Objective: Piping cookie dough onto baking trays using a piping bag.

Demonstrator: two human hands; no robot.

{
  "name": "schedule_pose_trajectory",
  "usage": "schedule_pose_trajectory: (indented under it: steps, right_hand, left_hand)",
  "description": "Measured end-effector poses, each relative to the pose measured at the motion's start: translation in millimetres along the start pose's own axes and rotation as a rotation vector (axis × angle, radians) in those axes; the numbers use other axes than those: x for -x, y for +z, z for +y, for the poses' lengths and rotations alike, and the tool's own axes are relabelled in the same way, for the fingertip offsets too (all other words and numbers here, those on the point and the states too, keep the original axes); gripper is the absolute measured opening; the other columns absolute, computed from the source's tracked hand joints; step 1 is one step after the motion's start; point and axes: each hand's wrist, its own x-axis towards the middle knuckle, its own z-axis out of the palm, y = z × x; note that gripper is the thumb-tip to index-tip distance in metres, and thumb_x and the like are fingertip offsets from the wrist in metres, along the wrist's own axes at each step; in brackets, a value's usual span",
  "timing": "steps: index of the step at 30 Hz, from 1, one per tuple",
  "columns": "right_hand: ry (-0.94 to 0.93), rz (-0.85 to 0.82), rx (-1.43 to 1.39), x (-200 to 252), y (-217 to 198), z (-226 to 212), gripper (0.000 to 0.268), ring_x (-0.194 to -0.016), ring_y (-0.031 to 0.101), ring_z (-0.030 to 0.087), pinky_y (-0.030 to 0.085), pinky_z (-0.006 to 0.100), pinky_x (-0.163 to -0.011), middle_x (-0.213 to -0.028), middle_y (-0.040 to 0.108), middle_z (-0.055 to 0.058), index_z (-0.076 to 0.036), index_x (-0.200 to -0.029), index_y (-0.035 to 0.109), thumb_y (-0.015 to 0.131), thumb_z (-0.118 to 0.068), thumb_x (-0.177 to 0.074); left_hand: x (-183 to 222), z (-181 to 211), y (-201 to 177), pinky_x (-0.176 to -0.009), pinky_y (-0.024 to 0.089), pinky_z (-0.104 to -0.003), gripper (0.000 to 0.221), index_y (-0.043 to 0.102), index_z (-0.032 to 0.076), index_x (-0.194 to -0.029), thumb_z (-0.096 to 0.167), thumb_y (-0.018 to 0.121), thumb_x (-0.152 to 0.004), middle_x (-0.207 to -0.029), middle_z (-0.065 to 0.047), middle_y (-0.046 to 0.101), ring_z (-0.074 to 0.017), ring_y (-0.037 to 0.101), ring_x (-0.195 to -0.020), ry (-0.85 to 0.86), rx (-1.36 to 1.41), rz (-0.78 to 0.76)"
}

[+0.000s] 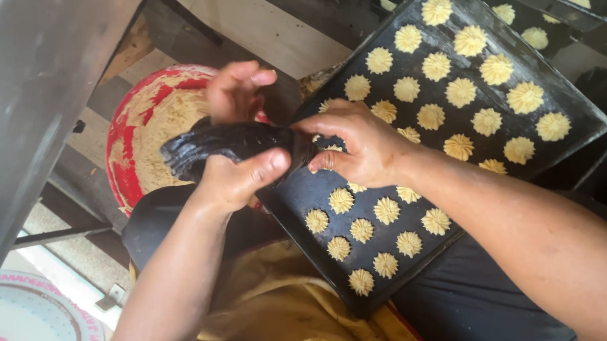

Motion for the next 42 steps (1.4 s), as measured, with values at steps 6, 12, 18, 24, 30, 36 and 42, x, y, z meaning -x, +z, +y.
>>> schedule_pose_trajectory:
  steps: [6,12,18,24,30,36,42]
  right_hand:
    - [0.171,-0.023,0.044,4,21,-3,0.049,-0.097,0.066,0.028,0.052,0.044,-0.087,-0.107,0.075,0.009,-0.01,-0.122,0.07,0.086,-0.027,-0.078]
    - [0.154,-0.133,0.124,-4,25,-12,0.053,-0.112,0.057,0.028,0.044,0.043,-0.1,-0.124,0.07,0.006,-0.014,-0.133,0.067,0.078,-0.014,-0.081]
    - [0.275,-0.355,0.169,-2,11,-6,0.054,-0.114,0.051,0.025,0.041,0.039,-0.105,-0.129,0.069,0.001,-0.017,-0.135,0.064,0.06,0.004,-0.085]
    - [0.395,-0.572,0.125,6,8,7,0.06,-0.117,0.052,0.025,0.041,0.038,-0.104,-0.126,0.071,0.001,-0.017,-0.128,0.069,0.053,0.012,-0.078]
    - [0.409,-0.609,0.155,10,7,21,0.063,-0.112,0.055,0.029,0.046,0.039,-0.099,-0.109,0.072,0.01,-0.021,-0.129,0.07,0.056,0.009,-0.075]
    - [0.403,-0.604,0.157,13,9,31,0.062,-0.111,0.057,0.032,0.048,0.042,-0.093,-0.103,0.068,0.015,-0.024,-0.128,0.071,0.058,0.006,-0.076]
    - [0.433,-0.617,0.144,12,10,28,0.066,-0.11,0.057,0.029,0.048,0.04,-0.093,-0.1,0.069,0.012,-0.026,-0.13,0.07,0.057,0.007,-0.075]
  left_hand:
    - [44,-50,-42,-0.134,0.021,-0.05,0.063,0.069,0.006,-0.123,0.062,0.046,-0.108,-0.15,-0.022,0.056,-0.0317,0.034,-0.159,-0.15,-0.129,-0.076]
    - [49,-59,-57,-0.128,0.04,-0.056,0.058,0.066,0.003,-0.095,0.054,0.044,-0.111,-0.139,-0.025,0.064,-0.0391,0.056,-0.142,-0.248,0.425,-0.001]
    - [49,-61,-45,-0.109,0.054,-0.052,0.048,0.061,0.003,-0.093,0.048,0.056,-0.106,-0.116,-0.02,0.072,-0.0333,0.068,-0.118,-0.237,0.217,0.012]
    - [57,-76,-37,-0.109,0.056,-0.048,0.046,0.065,0.001,-0.067,0.02,0.056,-0.107,-0.073,-0.015,0.072,-0.0246,0.068,-0.067,-0.381,-0.016,-0.176]
    - [48,-82,-33,-0.088,0.059,-0.043,0.021,0.053,-0.001,-0.06,-0.003,0.053,-0.08,-0.063,-0.012,0.06,-0.025,0.067,-0.075,-0.334,0.211,-0.287]
    - [47,-86,-32,-0.09,0.058,-0.042,0.024,0.053,-0.001,-0.06,-0.003,0.055,-0.083,-0.065,-0.011,0.061,-0.0241,0.065,-0.072,-0.33,0.189,-0.339]
    - [56,-91,-27,-0.088,0.059,-0.041,0.017,0.055,-0.001,-0.063,-0.005,0.054,-0.079,-0.068,-0.012,0.062,-0.022,0.063,-0.065,-0.322,0.079,-0.273]
